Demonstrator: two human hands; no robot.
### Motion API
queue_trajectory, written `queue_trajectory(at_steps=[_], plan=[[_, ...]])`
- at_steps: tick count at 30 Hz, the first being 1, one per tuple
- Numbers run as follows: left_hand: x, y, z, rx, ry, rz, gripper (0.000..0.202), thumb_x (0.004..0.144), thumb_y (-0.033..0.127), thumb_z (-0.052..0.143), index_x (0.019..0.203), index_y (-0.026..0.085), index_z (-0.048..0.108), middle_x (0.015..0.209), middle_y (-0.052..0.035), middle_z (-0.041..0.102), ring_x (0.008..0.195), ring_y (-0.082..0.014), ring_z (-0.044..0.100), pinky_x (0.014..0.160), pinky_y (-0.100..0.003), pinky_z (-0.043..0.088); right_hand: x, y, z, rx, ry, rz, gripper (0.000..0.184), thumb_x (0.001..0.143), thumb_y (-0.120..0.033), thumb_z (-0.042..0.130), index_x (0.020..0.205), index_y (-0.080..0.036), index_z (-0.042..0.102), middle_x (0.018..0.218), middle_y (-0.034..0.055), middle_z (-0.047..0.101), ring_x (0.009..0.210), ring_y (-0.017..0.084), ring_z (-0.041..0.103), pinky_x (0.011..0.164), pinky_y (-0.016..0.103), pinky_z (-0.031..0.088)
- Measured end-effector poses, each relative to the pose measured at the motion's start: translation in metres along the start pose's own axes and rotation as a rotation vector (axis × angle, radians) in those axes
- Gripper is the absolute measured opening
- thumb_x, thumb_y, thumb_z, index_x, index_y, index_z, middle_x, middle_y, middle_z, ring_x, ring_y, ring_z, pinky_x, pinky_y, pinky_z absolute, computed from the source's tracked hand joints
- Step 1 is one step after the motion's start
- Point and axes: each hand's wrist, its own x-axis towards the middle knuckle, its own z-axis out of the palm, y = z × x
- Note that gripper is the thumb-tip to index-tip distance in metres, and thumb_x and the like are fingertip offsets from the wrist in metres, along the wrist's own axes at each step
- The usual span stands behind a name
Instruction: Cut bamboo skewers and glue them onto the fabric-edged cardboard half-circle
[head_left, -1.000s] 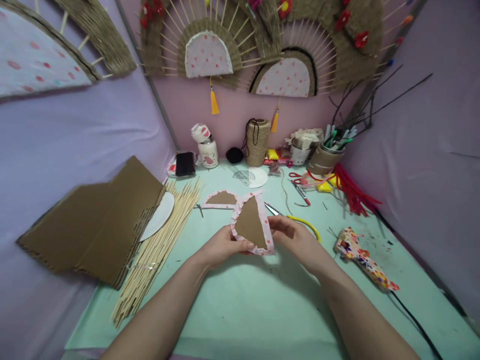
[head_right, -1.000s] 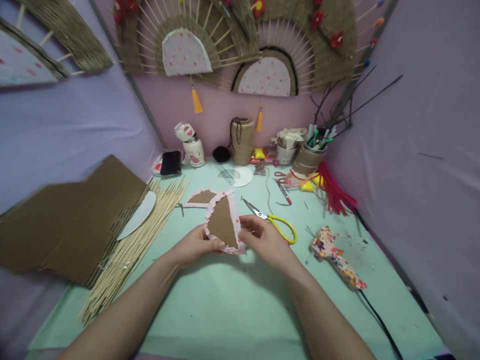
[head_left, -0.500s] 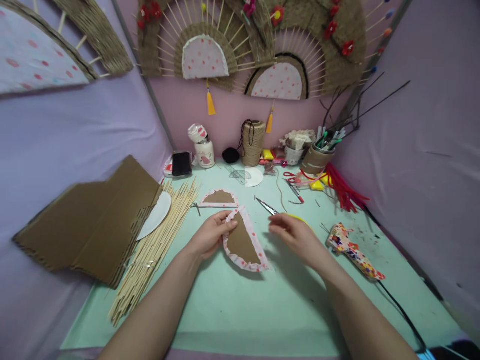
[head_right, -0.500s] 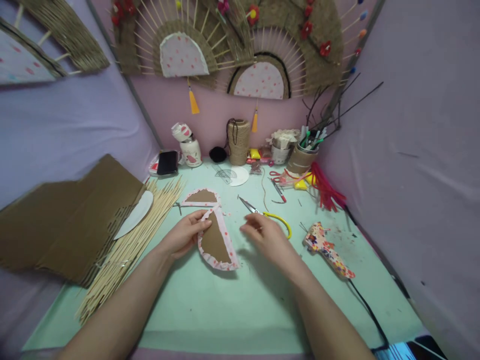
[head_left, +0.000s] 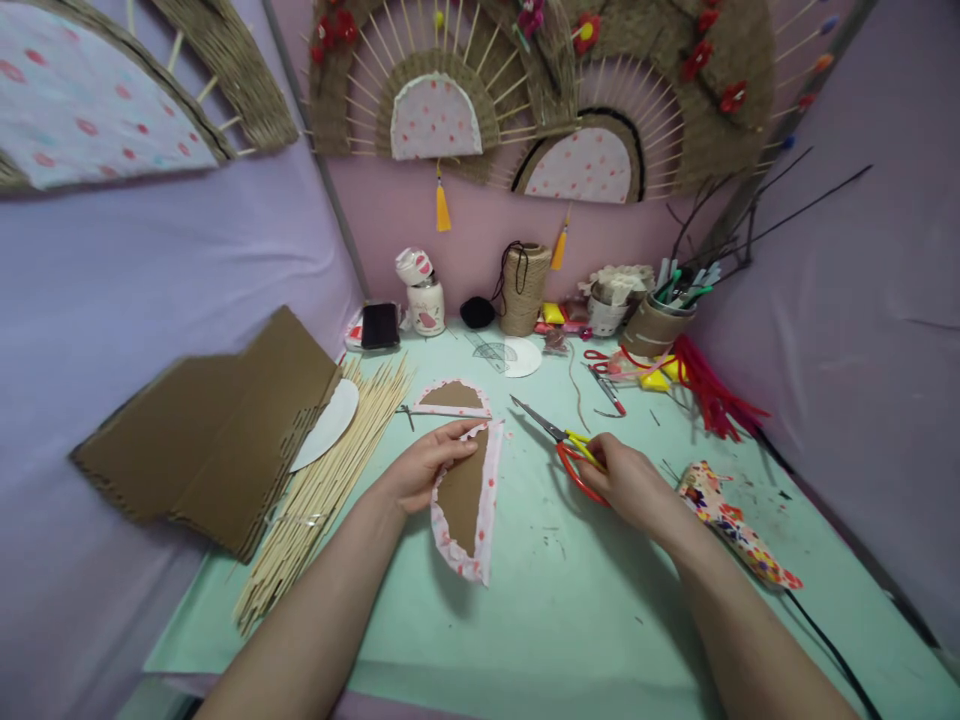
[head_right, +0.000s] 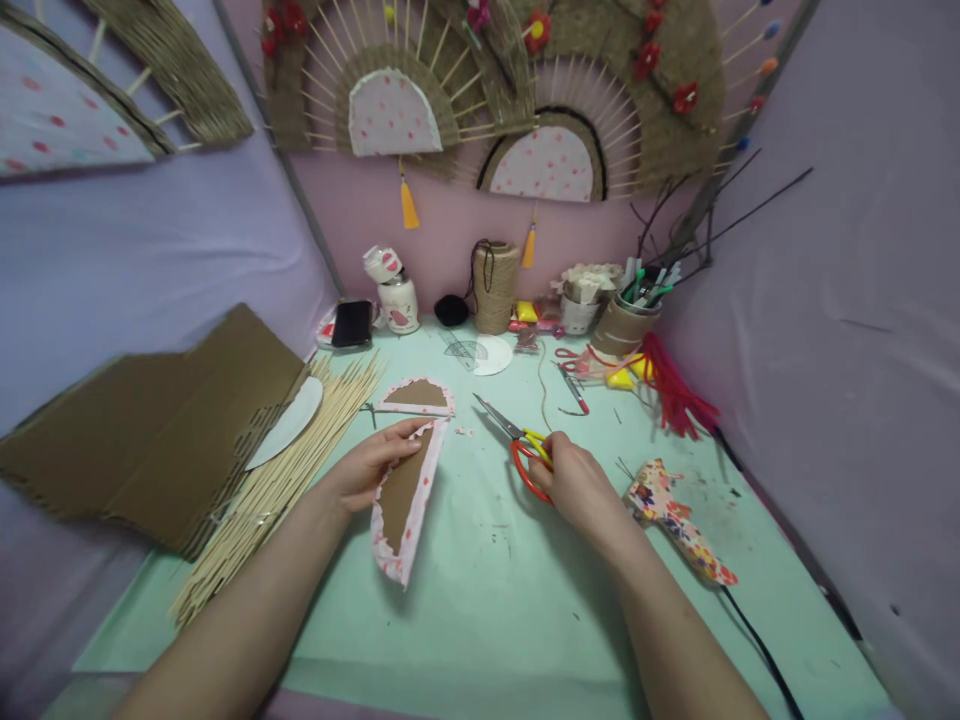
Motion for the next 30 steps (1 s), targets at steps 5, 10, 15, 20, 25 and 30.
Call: queue_trajectory(at_steps=[5, 10, 15, 20, 25, 30], plan=[[-0.003, 0.008, 0.000, -0.065, 0.043, -0.001, 0.042, 0.073, 0.014, 0.067, 0.114, 0.018, 0.064, 0.079, -0.0021, 0.071, 0.064, -0.0115, 0.066, 0.060, -0.019, 0.051, -0.004, 0.003, 0.006, 0.353, -0.005, -0.131, 0.043, 0.078, -0.049, 0.058, 0.109, -0.021, 0.047, 0.080, 0.0011, 0.063, 0.067, 0.017, 0.058, 0.058, 0.026, 0.043], [-0.001, 0.007, -0.007, -0.096, 0.021, 0.006, 0.044, 0.077, 0.016, 0.064, 0.120, 0.017, 0.060, 0.074, -0.0013, 0.067, 0.055, -0.0077, 0.061, 0.054, -0.016, 0.049, -0.006, -0.003, 0.012, 0.368, 0.011, -0.161, 0.063, 0.063, -0.042, 0.072, 0.119, -0.022, 0.049, 0.114, 0.0078, 0.058, 0.100, 0.024, 0.059, 0.082, 0.033, 0.046], [0.004, 0.005, -0.019, -0.128, 0.002, -0.045, 0.048, 0.077, 0.017, 0.064, 0.124, 0.017, 0.055, 0.076, -0.0019, 0.063, 0.048, -0.0036, 0.053, 0.043, -0.013, 0.040, -0.010, -0.008, 0.007, 0.379, 0.009, -0.172, 0.050, 0.066, -0.036, 0.068, 0.112, -0.023, 0.055, 0.095, 0.0024, 0.062, 0.082, 0.020, 0.059, 0.072, 0.030, 0.046], [0.004, 0.004, -0.023, -0.104, -0.087, -0.075, 0.042, 0.077, 0.019, 0.064, 0.119, 0.017, 0.060, 0.072, -0.0019, 0.060, 0.048, -0.0032, 0.049, 0.041, -0.012, 0.033, -0.012, -0.006, 0.008, 0.422, -0.015, -0.237, 0.044, 0.063, -0.039, 0.071, 0.103, -0.023, 0.059, 0.085, -0.0004, 0.062, 0.075, 0.018, 0.055, 0.067, 0.027, 0.045], [0.003, 0.004, -0.022, 0.003, -0.159, -0.100, 0.042, 0.073, 0.019, 0.066, 0.114, 0.017, 0.064, 0.071, -0.0021, 0.061, 0.044, -0.0041, 0.048, 0.039, -0.015, 0.030, -0.015, -0.007, 0.007, 0.379, -0.020, -0.300, 0.035, 0.064, -0.038, 0.071, 0.094, -0.023, 0.059, 0.076, -0.0017, 0.056, 0.068, 0.016, 0.050, 0.061, 0.025, 0.042], [0.000, 0.007, -0.026, 0.096, -0.198, -0.155, 0.049, 0.072, 0.022, 0.067, 0.120, 0.018, 0.063, 0.065, -0.0017, 0.062, 0.042, -0.0064, 0.049, 0.041, -0.017, 0.033, -0.017, -0.008, 0.003, 0.374, -0.049, -0.320, 0.030, 0.067, -0.040, 0.070, 0.089, -0.023, 0.059, 0.067, -0.0036, 0.053, 0.063, 0.015, 0.047, 0.057, 0.024, 0.040]])
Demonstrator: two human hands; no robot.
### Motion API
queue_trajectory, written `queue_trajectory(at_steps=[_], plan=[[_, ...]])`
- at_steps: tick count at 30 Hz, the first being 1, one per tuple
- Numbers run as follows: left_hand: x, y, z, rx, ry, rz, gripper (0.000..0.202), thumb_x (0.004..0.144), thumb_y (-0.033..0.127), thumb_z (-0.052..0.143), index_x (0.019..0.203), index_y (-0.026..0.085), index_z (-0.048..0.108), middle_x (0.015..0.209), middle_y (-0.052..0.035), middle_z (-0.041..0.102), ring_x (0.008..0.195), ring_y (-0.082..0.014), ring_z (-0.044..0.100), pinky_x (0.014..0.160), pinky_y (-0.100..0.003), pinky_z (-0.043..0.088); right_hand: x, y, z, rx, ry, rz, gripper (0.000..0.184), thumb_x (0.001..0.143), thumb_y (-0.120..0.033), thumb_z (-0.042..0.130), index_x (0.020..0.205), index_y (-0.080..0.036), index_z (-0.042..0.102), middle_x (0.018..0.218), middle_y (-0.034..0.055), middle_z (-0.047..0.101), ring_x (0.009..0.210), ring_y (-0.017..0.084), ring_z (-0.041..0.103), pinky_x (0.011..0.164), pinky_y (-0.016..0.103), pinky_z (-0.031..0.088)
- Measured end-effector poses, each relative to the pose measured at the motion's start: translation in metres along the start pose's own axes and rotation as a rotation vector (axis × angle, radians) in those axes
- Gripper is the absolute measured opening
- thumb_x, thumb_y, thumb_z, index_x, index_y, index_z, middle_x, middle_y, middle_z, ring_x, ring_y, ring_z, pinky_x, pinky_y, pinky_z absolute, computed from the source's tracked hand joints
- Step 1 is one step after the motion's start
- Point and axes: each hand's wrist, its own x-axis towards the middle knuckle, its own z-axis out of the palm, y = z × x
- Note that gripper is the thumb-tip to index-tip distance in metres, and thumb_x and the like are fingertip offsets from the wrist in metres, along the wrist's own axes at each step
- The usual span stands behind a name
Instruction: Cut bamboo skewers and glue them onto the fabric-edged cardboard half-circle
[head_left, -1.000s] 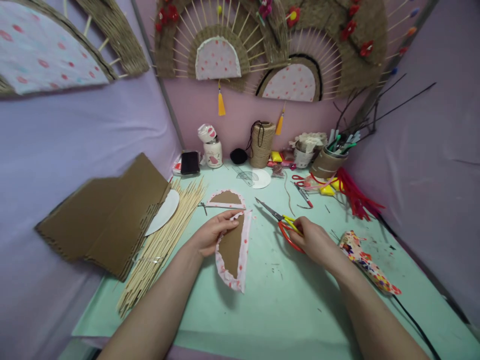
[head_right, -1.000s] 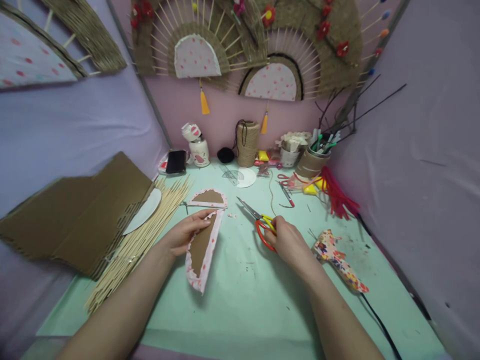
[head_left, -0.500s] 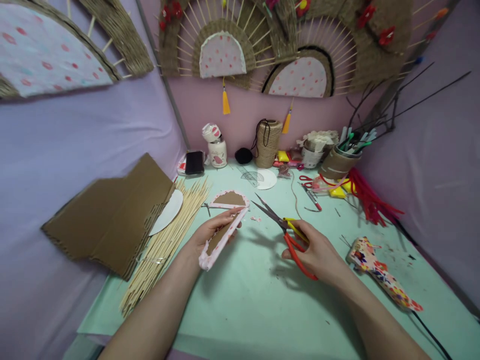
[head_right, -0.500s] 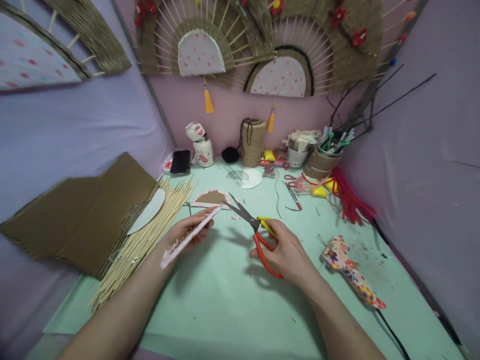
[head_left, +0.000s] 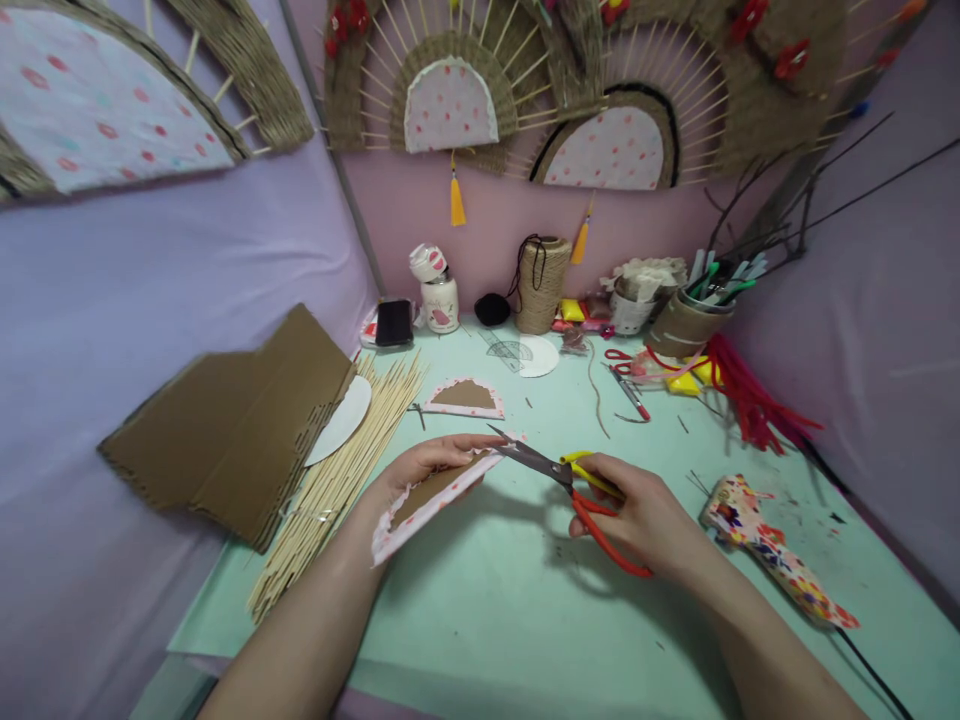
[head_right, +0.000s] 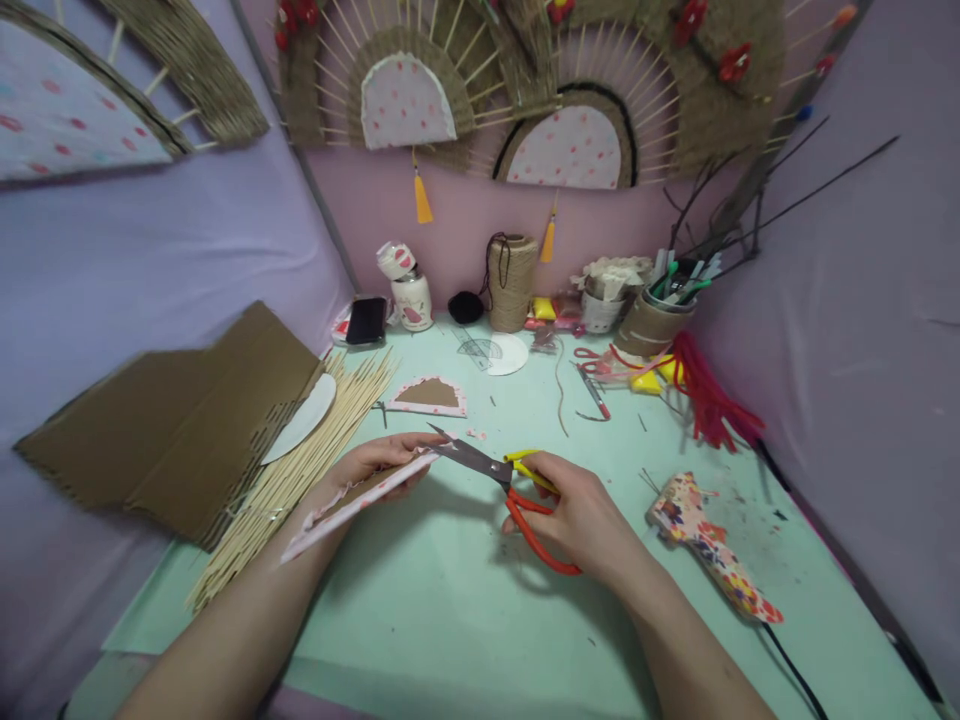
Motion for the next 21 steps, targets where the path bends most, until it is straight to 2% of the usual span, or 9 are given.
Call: queue_trajectory(at_steps=[9, 14, 17, 19, 21], plan=[[0.0011, -0.0026, -0.0062, 0.065, -0.019, -0.023, 0.042, 0.072, 0.023, 0.068, 0.114, 0.018, 0.066, 0.067, -0.0013, 0.064, 0.043, -0.0069, 0.052, 0.042, -0.017, 0.035, -0.0014, -0.0024, -0.0025, 0.033, -0.081, 0.030, 0.015, 0.071, -0.030, 0.063, 0.084, -0.022, 0.058, 0.063, -0.0036, 0.062, 0.060, 0.015, 0.050, 0.054, 0.023, 0.037], [0.0022, -0.0032, -0.0088, 0.045, -0.026, -0.007, 0.035, 0.072, 0.021, 0.067, 0.107, 0.016, 0.068, 0.068, -0.0009, 0.064, 0.043, -0.0060, 0.052, 0.044, -0.017, 0.037, -0.0033, -0.0001, -0.0024, 0.033, -0.076, 0.043, 0.008, 0.071, -0.028, 0.059, 0.077, -0.023, 0.061, 0.062, -0.0034, 0.065, 0.058, 0.015, 0.053, 0.053, 0.023, 0.037], [0.0004, -0.0026, -0.0090, 0.016, -0.040, -0.030, 0.039, 0.074, 0.021, 0.065, 0.112, 0.015, 0.066, 0.071, -0.0020, 0.066, 0.045, -0.0072, 0.055, 0.043, -0.017, 0.037, -0.0033, -0.0003, -0.0014, 0.049, -0.083, 0.048, 0.007, 0.073, -0.028, 0.057, 0.075, -0.022, 0.060, 0.062, -0.0027, 0.066, 0.059, 0.015, 0.055, 0.054, 0.023, 0.038], [-0.0008, -0.0019, -0.0065, -0.019, -0.035, -0.054, 0.044, 0.075, 0.020, 0.064, 0.119, 0.015, 0.062, 0.071, -0.0021, 0.067, 0.047, -0.0083, 0.058, 0.044, -0.017, 0.039, -0.0022, 0.0007, -0.0015, 0.052, -0.037, 0.068, 0.008, 0.075, -0.028, 0.055, 0.077, -0.022, 0.059, 0.064, -0.0020, 0.067, 0.060, 0.015, 0.055, 0.055, 0.022, 0.039], [-0.0005, -0.0012, -0.0019, -0.074, 0.012, -0.042, 0.046, 0.076, 0.016, 0.064, 0.122, 0.016, 0.061, 0.074, -0.0026, 0.069, 0.052, -0.0096, 0.062, 0.049, -0.018, 0.043, -0.0004, 0.0037, -0.0027, -0.013, 0.076, 0.132, 0.011, 0.078, -0.031, 0.053, 0.081, -0.021, 0.058, 0.066, -0.0005, 0.067, 0.059, 0.015, 0.055, 0.055, 0.023, 0.038]])
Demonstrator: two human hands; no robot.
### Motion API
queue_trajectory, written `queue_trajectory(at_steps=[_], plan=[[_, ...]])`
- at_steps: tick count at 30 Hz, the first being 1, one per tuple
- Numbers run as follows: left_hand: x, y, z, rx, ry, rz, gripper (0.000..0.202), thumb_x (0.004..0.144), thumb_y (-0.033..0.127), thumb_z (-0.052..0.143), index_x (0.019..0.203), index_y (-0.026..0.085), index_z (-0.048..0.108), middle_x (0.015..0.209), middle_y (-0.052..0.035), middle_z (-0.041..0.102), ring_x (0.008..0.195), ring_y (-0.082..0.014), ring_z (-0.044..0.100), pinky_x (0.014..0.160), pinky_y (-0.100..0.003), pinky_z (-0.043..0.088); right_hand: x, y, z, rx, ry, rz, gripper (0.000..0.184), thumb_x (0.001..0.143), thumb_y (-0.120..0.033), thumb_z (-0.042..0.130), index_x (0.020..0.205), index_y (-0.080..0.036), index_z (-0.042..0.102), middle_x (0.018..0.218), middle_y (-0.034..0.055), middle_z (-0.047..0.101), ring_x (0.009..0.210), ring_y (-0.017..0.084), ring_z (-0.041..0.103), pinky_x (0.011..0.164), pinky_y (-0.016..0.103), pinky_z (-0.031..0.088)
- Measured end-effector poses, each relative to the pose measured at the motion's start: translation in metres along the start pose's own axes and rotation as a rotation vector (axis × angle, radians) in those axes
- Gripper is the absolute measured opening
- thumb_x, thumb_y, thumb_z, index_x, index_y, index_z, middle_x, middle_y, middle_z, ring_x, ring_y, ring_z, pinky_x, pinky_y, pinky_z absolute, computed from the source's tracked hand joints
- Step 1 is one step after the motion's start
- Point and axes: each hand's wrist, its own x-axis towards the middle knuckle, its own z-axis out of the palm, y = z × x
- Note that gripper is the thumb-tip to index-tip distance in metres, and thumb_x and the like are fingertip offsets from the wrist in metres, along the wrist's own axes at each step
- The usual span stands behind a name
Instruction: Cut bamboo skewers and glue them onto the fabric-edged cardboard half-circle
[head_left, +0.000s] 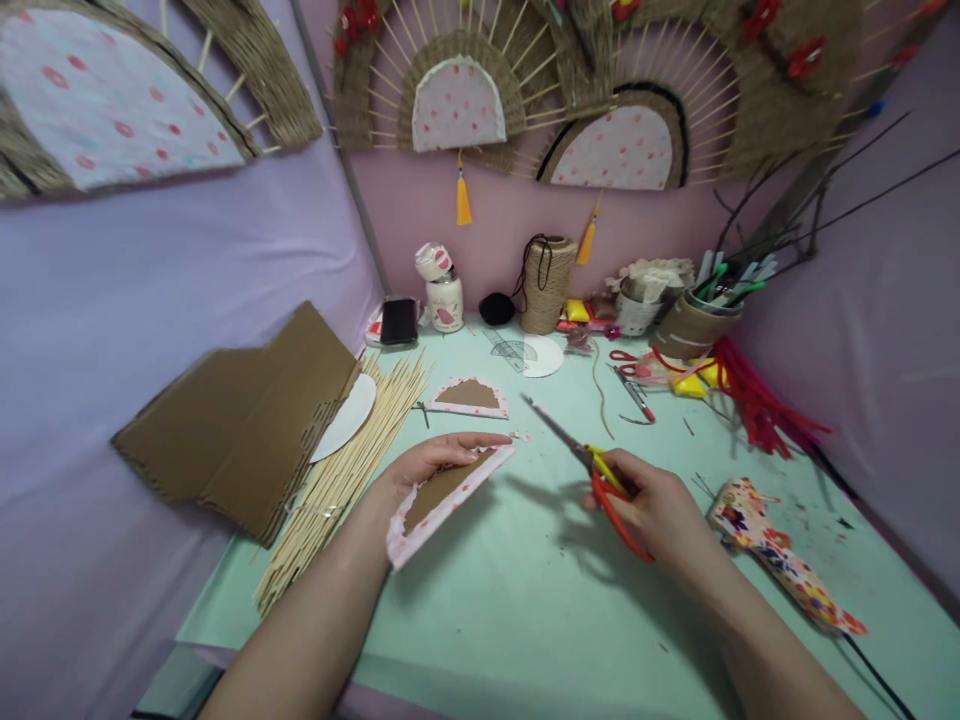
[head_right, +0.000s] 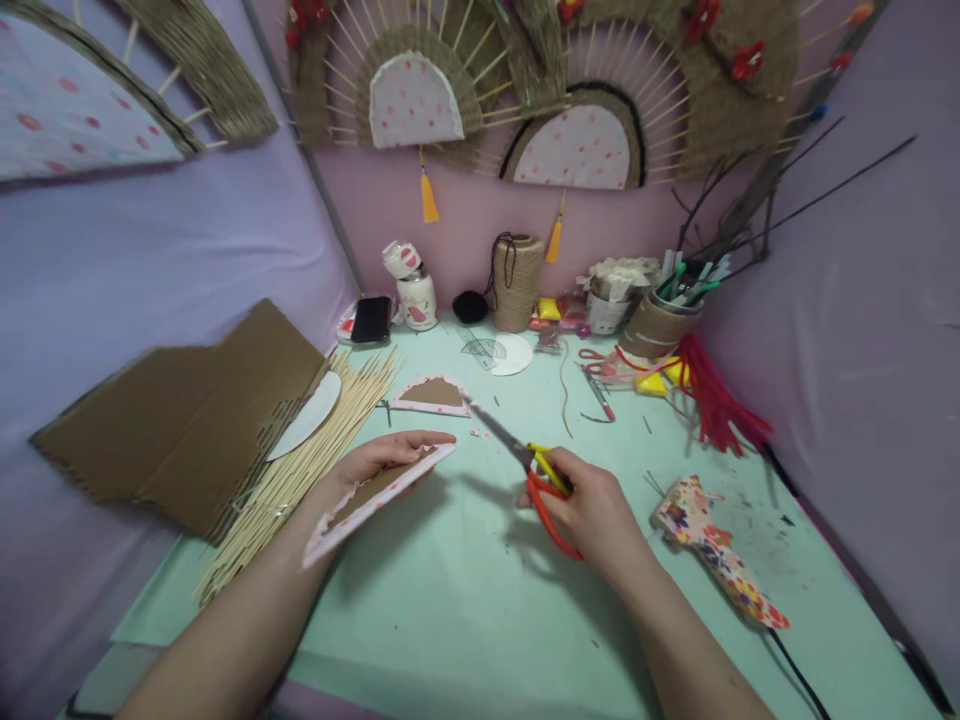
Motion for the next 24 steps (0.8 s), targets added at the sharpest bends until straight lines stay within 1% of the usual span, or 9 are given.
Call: queue_trajectory(at_steps=[3, 7, 11, 14, 16, 18, 19, 21, 24], plan=[[0.004, 0.000, 0.008, -0.101, 0.137, 0.135, 0.043, 0.076, 0.011, 0.062, 0.118, 0.018, 0.063, 0.091, -0.0039, 0.073, 0.067, -0.0117, 0.067, 0.062, -0.020, 0.049, 0.004, 0.007, -0.002, -0.260, 0.146, 0.155, 0.022, 0.081, -0.042, 0.052, 0.084, -0.021, 0.056, 0.068, 0.0033, 0.066, 0.057, 0.018, 0.054, 0.052, 0.025, 0.034], [0.013, -0.001, 0.013, -0.202, 0.263, 0.251, 0.034, 0.081, 0.013, 0.059, 0.114, 0.015, 0.065, 0.104, -0.0064, 0.071, 0.087, -0.0149, 0.068, 0.079, -0.023, 0.050, 0.007, 0.015, 0.001, -0.527, 0.108, 0.259, 0.026, 0.087, -0.043, 0.046, 0.088, -0.019, 0.054, 0.077, 0.0090, 0.065, 0.067, 0.023, 0.059, 0.054, 0.028, 0.033], [0.017, -0.001, 0.013, -0.320, 0.248, 0.223, 0.032, 0.089, 0.024, 0.049, 0.113, 0.011, 0.066, 0.102, -0.0086, 0.072, 0.092, -0.0180, 0.067, 0.086, -0.028, 0.048, 0.007, 0.019, 0.010, -0.574, 0.098, 0.223, 0.021, 0.088, -0.033, 0.046, 0.093, -0.015, 0.055, 0.086, 0.0126, 0.063, 0.076, 0.025, 0.060, 0.062, 0.032, 0.040], [0.017, -0.001, 0.016, -0.338, 0.253, 0.205, 0.035, 0.089, 0.023, 0.045, 0.116, 0.011, 0.064, 0.104, -0.0099, 0.071, 0.095, -0.0196, 0.066, 0.088, -0.031, 0.047, 0.007, 0.023, 0.012, -0.583, 0.164, 0.077, 0.024, 0.088, -0.032, 0.045, 0.089, -0.013, 0.060, 0.097, 0.0174, 0.062, 0.089, 0.030, 0.057, 0.080, 0.039, 0.042], [0.016, -0.002, 0.019, -0.307, 0.267, 0.198, 0.037, 0.087, 0.021, 0.047, 0.120, 0.012, 0.062, 0.107, -0.0102, 0.070, 0.098, -0.0204, 0.065, 0.089, -0.032, 0.046, 0.008, 0.021, 0.012, -0.497, 0.253, -0.002, 0.028, 0.087, -0.035, 0.045, 0.089, -0.013, 0.063, 0.105, 0.0187, 0.060, 0.098, 0.032, 0.054, 0.089, 0.043, 0.039], [0.017, -0.004, 0.023, -0.259, 0.266, 0.196, 0.039, 0.084, 0.018, 0.050, 0.121, 0.013, 0.061, 0.110, -0.0101, 0.069, 0.098, -0.0201, 0.064, 0.089, -0.031, 0.045, 0.008, 0.015, 0.013, -0.265, 0.276, -0.015, 0.031, 0.087, -0.039, 0.045, 0.092, -0.015, 0.064, 0.104, 0.0161, 0.062, 0.096, 0.029, 0.056, 0.088, 0.041, 0.041], [0.017, -0.006, 0.026, -0.233, 0.262, 0.193, 0.039, 0.083, 0.017, 0.052, 0.121, 0.013, 0.062, 0.111, -0.0101, 0.069, 0.097, -0.0195, 0.064, 0.088, -0.030, 0.045, 0.007, 0.010, 0.014, -0.100, 0.223, 0.008, 0.034, 0.087, -0.043, 0.044, 0.093, -0.016, 0.064, 0.098, 0.0139, 0.063, 0.090, 0.027, 0.058, 0.082, 0.039, 0.043], [0.018, -0.010, 0.031, -0.181, 0.245, 0.173, 0.040, 0.080, 0.014, 0.054, 0.119, 0.013, 0.062, 0.114, -0.0101, 0.067, 0.095, -0.0177, 0.064, 0.085, -0.028, 0.046, 0.004, 0.000, 0.020, 0.266, 0.003, 0.088, 0.040, 0.086, -0.052, 0.045, 0.091, -0.017, 0.063, 0.084, 0.0090, 0.064, 0.072, 0.020, 0.058, 0.065, 0.032, 0.045], [0.020, -0.016, 0.037, -0.113, 0.197, 0.139, 0.042, 0.078, 0.013, 0.057, 0.120, 0.014, 0.062, 0.119, -0.0101, 0.065, 0.095, -0.0167, 0.063, 0.084, -0.026, 0.046, -0.001, -0.014, 0.031, 0.639, -0.290, 0.202, 0.041, 0.078, -0.056, 0.057, 0.082, -0.016, 0.062, 0.067, 0.0017, 0.058, 0.055, 0.012, 0.049, 0.049, 0.024, 0.036]])
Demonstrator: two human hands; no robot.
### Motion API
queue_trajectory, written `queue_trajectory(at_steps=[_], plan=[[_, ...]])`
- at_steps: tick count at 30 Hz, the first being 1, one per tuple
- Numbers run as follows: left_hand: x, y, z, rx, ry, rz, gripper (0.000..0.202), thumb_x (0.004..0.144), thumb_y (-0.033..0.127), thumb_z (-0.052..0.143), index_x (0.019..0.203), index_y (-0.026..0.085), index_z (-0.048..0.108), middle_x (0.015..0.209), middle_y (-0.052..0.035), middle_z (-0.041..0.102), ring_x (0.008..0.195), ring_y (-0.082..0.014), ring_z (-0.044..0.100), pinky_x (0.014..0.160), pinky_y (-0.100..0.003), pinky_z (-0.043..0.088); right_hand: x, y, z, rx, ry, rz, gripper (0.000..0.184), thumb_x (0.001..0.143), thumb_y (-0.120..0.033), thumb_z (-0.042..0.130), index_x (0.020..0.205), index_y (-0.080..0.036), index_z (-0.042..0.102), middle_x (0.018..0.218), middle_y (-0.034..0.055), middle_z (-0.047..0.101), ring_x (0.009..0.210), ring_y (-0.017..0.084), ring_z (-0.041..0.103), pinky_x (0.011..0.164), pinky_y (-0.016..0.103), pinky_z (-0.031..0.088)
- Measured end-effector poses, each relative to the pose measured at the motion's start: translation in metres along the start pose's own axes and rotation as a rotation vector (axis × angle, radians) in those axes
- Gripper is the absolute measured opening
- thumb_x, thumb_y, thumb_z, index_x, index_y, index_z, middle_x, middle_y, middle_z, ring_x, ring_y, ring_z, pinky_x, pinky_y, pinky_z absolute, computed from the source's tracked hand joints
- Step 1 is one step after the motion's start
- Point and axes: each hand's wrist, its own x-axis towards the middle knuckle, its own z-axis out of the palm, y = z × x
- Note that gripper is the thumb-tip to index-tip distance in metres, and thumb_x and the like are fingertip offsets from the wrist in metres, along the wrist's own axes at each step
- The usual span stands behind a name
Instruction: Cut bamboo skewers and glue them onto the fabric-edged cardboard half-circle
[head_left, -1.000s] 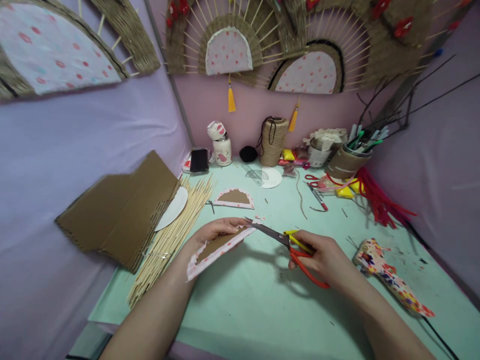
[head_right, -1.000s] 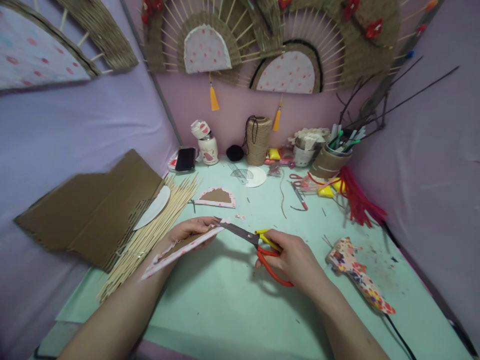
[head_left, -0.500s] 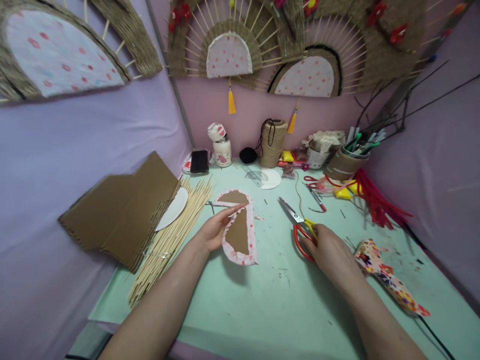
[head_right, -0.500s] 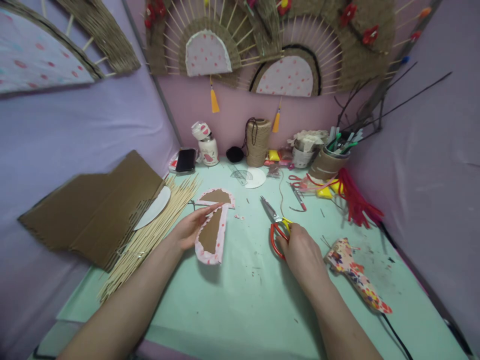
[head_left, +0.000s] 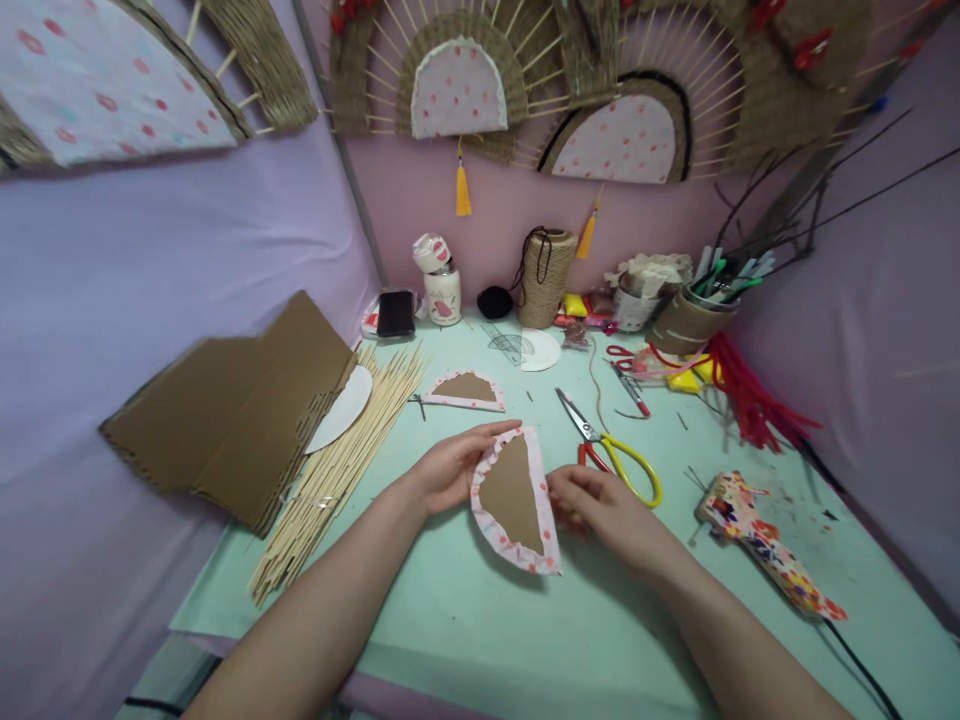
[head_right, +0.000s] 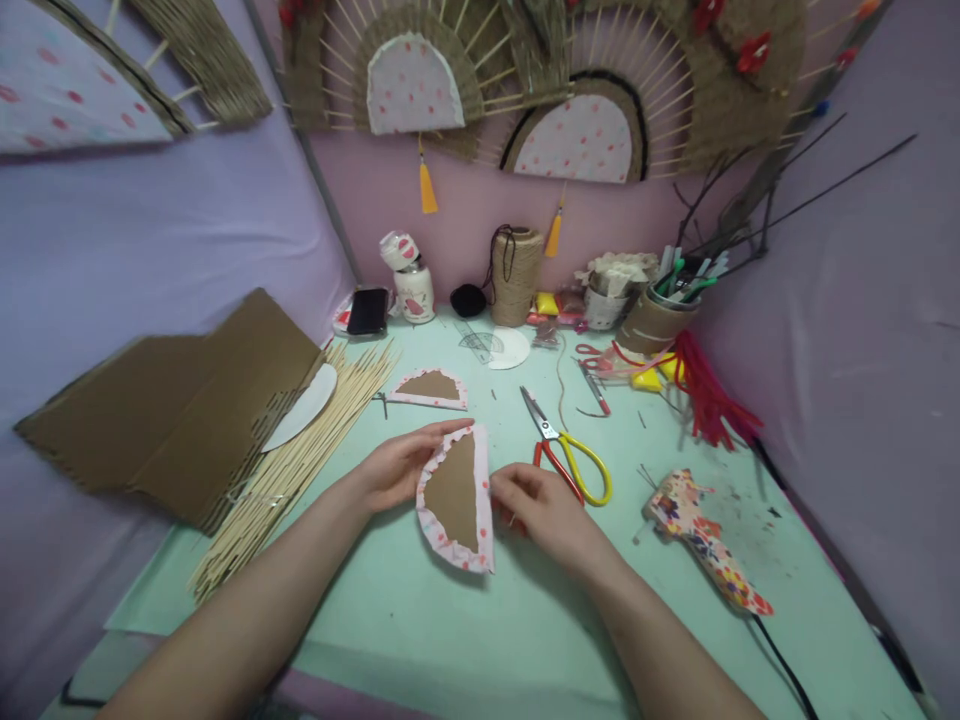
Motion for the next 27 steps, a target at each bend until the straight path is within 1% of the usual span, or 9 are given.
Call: queue_trajectory(at_steps=[2, 4, 8, 12, 15, 19, 23, 25, 27], plan=[[-0.001, -0.003, 0.002, 0.023, -0.026, -0.004, 0.044, 0.079, 0.015, 0.060, 0.123, 0.016, 0.060, 0.119, -0.0102, 0.064, 0.095, -0.0172, 0.063, 0.083, -0.027, 0.046, 0.000, 0.000, 0.008, 0.081, -0.056, 0.046, 0.037, 0.071, -0.052, 0.067, 0.073, -0.016, 0.058, 0.058, -0.0027, 0.052, 0.049, 0.008, 0.042, 0.045, 0.021, 0.028], [-0.001, -0.004, 0.003, 0.008, -0.034, 0.023, 0.045, 0.080, 0.022, 0.061, 0.125, 0.018, 0.058, 0.119, -0.0107, 0.064, 0.097, -0.0192, 0.062, 0.084, -0.029, 0.046, 0.001, 0.000, 0.011, 0.141, -0.019, 0.054, 0.036, 0.068, -0.050, 0.071, 0.069, -0.017, 0.057, 0.052, -0.0048, 0.049, 0.045, 0.007, 0.039, 0.043, 0.021, 0.026], [-0.001, -0.007, 0.002, 0.000, -0.059, 0.088, 0.044, 0.084, 0.036, 0.060, 0.124, 0.019, 0.057, 0.112, -0.0125, 0.066, 0.099, -0.0226, 0.062, 0.086, -0.036, 0.047, 0.005, -0.001, 0.013, 0.296, 0.197, -0.013, 0.036, 0.063, -0.046, 0.076, 0.079, -0.018, 0.060, 0.065, 0.0006, 0.062, 0.058, 0.013, 0.056, 0.051, 0.024, 0.041], [0.003, -0.015, 0.001, 0.171, -0.046, 0.110, 0.040, 0.075, 0.029, 0.072, 0.111, 0.016, 0.064, 0.098, -0.0094, 0.068, 0.081, -0.0164, 0.063, 0.076, -0.030, 0.049, 0.008, 0.002, 0.013, 0.320, 0.180, 0.001, 0.037, 0.061, -0.043, 0.078, 0.082, -0.017, 0.062, 0.076, 0.0044, 0.067, 0.068, 0.017, 0.061, 0.061, 0.029, 0.048], [0.004, -0.016, -0.001, 0.266, 0.000, 0.125, 0.039, 0.070, 0.029, 0.076, 0.105, 0.016, 0.065, 0.093, -0.0067, 0.067, 0.075, -0.0139, 0.061, 0.070, -0.027, 0.048, 0.010, 0.005, 0.002, 0.198, 0.201, -0.019, 0.038, 0.064, -0.046, 0.075, 0.085, -0.017, 0.064, 0.073, 0.0034, 0.066, 0.063, 0.016, 0.058, 0.055, 0.027, 0.045], [0.000, -0.008, -0.001, 0.417, -0.055, 0.081, 0.034, 0.070, 0.031, 0.075, 0.099, 0.015, 0.066, 0.083, -0.0038, 0.064, 0.066, -0.0104, 0.056, 0.060, -0.021, 0.044, 0.008, 0.006, -0.021, 0.166, 0.429, -0.111, 0.039, 0.076, -0.056, 0.061, 0.096, -0.022, 0.066, 0.081, 0.0010, 0.066, 0.064, 0.013, 0.056, 0.057, 0.024, 0.043], [-0.005, -0.005, 0.001, 0.559, -0.169, 0.028, 0.030, 0.072, 0.032, 0.074, 0.094, 0.013, 0.068, 0.067, -0.0006, 0.059, 0.055, -0.0087, 0.050, 0.055, -0.021, 0.041, 0.002, -0.001, -0.027, 0.082, 0.260, -0.065, 0.036, 0.075, -0.055, 0.063, 0.086, -0.021, 0.070, 0.081, 0.0020, 0.067, 0.069, 0.015, 0.058, 0.058, 0.025, 0.042], [-0.005, -0.005, 0.001, 0.550, -0.155, 0.020, 0.032, 0.072, 0.035, 0.074, 0.095, 0.013, 0.068, 0.066, -0.0007, 0.059, 0.054, -0.0085, 0.050, 0.054, -0.021, 0.041, -0.001, -0.004, -0.025, 0.009, 0.194, -0.032, 0.033, 0.070, -0.051, 0.069, 0.079, -0.020, 0.070, 0.074, 0.0014, 0.066, 0.065, 0.016, 0.056, 0.056, 0.025, 0.039], [-0.005, -0.004, 0.001, 0.470, -0.106, 0.013, 0.036, 0.074, 0.040, 0.072, 0.099, 0.014, 0.069, 0.073, -0.0036, 0.063, 0.059, -0.0096, 0.053, 0.057, -0.021, 0.043, -0.002, -0.006, -0.023, 0.027, 0.234, -0.019, 0.033, 0.068, -0.051, 0.071, 0.078, -0.019, 0.070, 0.071, 0.0012, 0.066, 0.064, 0.016, 0.056, 0.054, 0.025, 0.038]])
